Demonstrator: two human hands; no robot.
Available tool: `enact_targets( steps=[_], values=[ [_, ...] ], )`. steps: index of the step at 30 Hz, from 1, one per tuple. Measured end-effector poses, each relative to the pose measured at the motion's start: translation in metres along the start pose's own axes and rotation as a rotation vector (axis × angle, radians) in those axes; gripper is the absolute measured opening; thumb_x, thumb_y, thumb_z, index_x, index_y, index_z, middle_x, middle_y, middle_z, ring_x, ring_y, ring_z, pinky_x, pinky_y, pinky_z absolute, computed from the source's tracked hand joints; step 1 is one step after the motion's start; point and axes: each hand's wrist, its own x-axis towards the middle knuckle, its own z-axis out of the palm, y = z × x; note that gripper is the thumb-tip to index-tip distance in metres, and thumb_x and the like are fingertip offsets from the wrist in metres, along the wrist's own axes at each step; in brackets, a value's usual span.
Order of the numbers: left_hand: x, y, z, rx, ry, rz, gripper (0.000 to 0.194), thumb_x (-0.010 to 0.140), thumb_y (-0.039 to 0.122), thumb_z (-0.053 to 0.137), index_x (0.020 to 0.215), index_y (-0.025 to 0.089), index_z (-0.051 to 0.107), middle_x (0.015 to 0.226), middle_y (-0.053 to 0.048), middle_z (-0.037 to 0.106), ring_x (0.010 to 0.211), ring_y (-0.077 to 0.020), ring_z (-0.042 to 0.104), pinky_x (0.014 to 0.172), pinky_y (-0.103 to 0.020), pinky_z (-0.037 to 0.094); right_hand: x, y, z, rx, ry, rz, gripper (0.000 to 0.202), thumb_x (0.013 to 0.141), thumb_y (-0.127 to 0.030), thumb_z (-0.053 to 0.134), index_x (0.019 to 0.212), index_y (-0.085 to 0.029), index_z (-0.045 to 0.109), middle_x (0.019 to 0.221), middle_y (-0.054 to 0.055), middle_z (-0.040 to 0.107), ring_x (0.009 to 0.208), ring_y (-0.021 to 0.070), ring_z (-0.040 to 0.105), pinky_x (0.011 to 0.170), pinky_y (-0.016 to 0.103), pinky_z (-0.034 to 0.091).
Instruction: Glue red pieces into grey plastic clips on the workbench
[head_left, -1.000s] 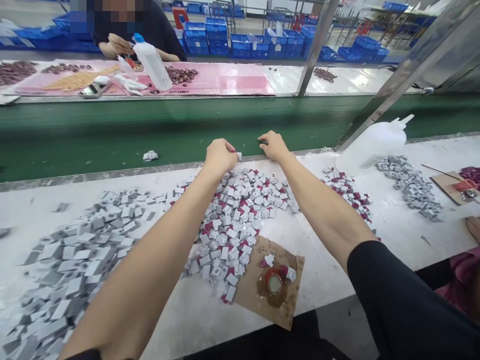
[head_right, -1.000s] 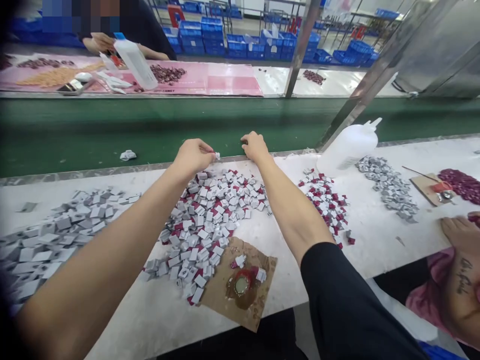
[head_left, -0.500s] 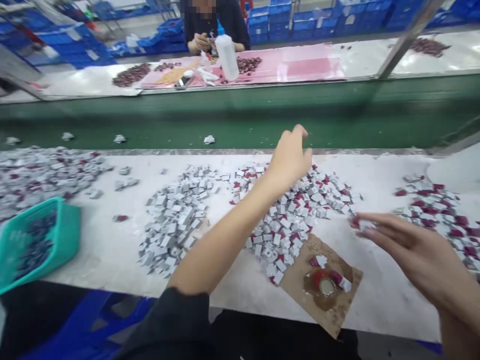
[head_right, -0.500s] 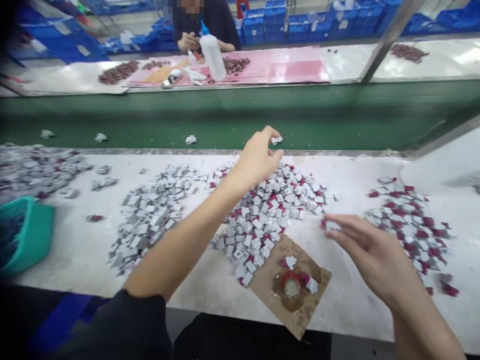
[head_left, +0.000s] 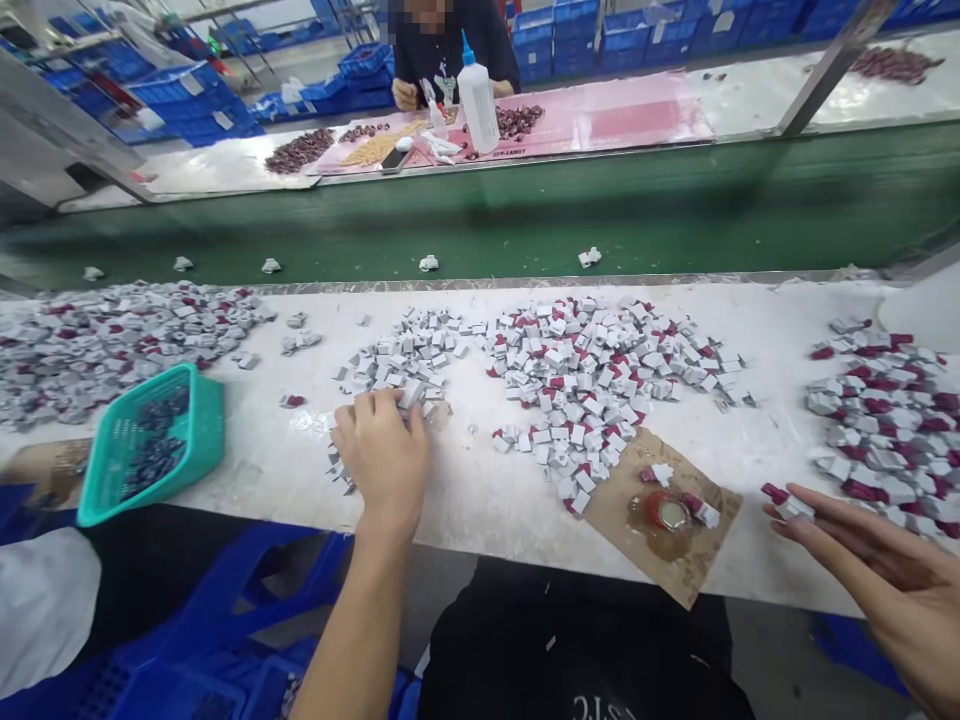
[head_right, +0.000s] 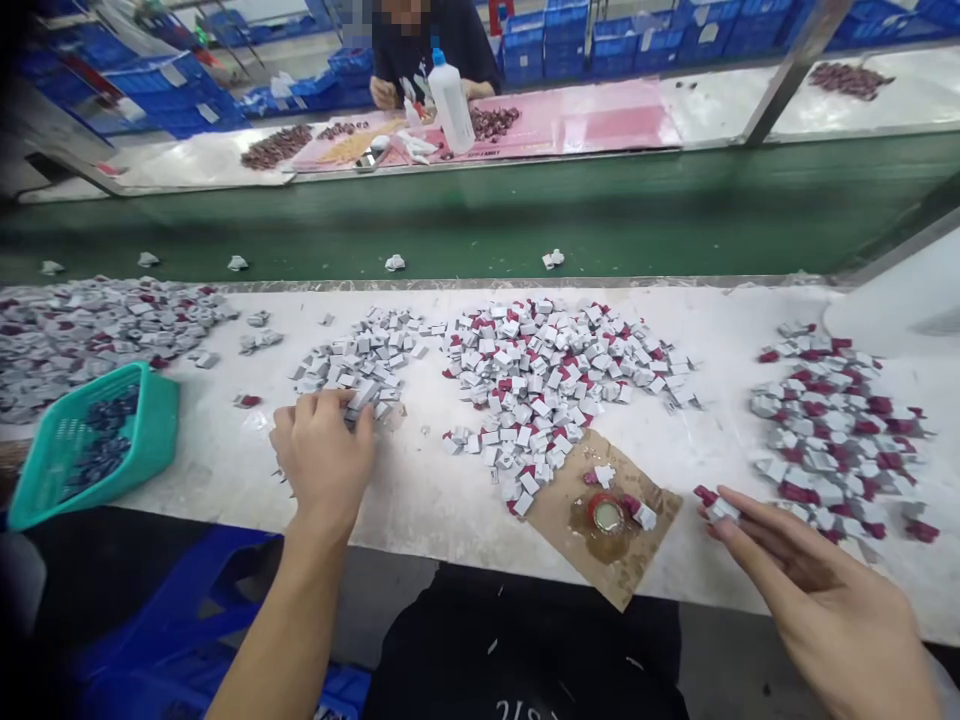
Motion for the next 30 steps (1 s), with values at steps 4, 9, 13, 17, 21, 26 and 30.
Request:
enact_targets(
  steps=[4,9,13,17,21,26,30],
  values=[
    [-0.013,0.003,-0.007,-0.188,-0.106,0.009,0.032,0.099,0.044,0.066,0.117,0.020,0.077,0.123,-0.020,0.078,0.129,-0.0450,0.069,0.117,-0.065,0.054,-0.012,-0.036,0.018,0.016,0.023,0.032,0.030,0.079,-0.057,0.098,0.094,-0.031,0.097,0.104,0.006,0.093,0.096,0.0348,0.091,0.071,0.033,0.077],
    [-0.046,0.015,-0.014,-0.644,-0.423,-0.063,0.056,0.098,0.071,0.073,0.126,0.023,0.080,0.106,-0.011,0.083,0.109,-0.0314,0.080,0.093,-0.041,0.063,-0.027,-0.050,0.026,0.138,-0.029,0.030,0.032,0.082,-0.055,0.101,0.100,-0.029,0.097,0.101,0.007,0.092,0.088,0.0293,0.091,0.078,0.033,0.078],
    [-0.066,0.019,-0.012,-0.731,-0.553,-0.129,0.053,0.094,0.067,0.082,0.123,0.023,0.080,0.103,-0.011,0.085,0.106,-0.0303,0.079,0.091,-0.039,0.060,-0.031,-0.050,0.029,0.218,-0.073,-0.034,0.021,0.089,-0.047,0.100,0.104,-0.032,0.097,0.105,0.007,0.092,0.093,0.0279,0.090,0.081,0.033,0.078],
    [-0.079,0.014,-0.012,-0.482,-0.499,-0.012,0.041,0.098,0.062,0.075,0.119,0.027,0.080,0.093,-0.006,0.081,0.088,-0.0272,0.070,0.079,-0.038,0.054,-0.032,-0.050,0.031,0.273,-0.126,-0.029,0.015,0.095,-0.038,0.096,0.110,-0.035,0.097,0.105,0.005,0.090,0.093,0.0252,0.089,0.082,0.032,0.077],
    [-0.089,0.009,-0.009,-0.230,-0.467,0.216,0.034,0.098,0.055,0.063,0.105,0.028,0.083,0.085,-0.005,0.071,0.083,-0.0280,0.063,0.084,-0.043,0.053,-0.037,-0.047,0.036,0.260,-0.157,-0.053,0.017,0.100,-0.033,0.091,0.116,-0.037,0.097,0.110,0.006,0.088,0.100,0.0252,0.086,0.083,0.034,0.075],
    [-0.098,0.001,0.004,-0.233,-0.602,0.145,0.047,0.099,0.064,0.067,0.124,0.026,0.080,0.097,-0.006,0.073,0.085,-0.0273,0.066,0.078,-0.040,0.054,-0.041,-0.047,0.042,0.233,-0.176,-0.069,0.021,0.105,-0.031,0.088,0.123,-0.038,0.095,0.113,0.005,0.087,0.106,0.0261,0.083,0.089,0.039,0.072],
    [-0.097,-0.010,0.004,-0.289,-0.607,0.203,0.041,0.102,0.059,0.071,0.127,0.027,0.080,0.098,-0.006,0.074,0.086,-0.0255,0.067,0.076,-0.036,0.055,-0.040,-0.047,0.048,0.251,-0.189,-0.077,0.024,0.105,-0.028,0.086,0.125,-0.037,0.095,0.116,0.005,0.087,0.106,0.0257,0.084,0.090,0.040,0.072]
  ],
)
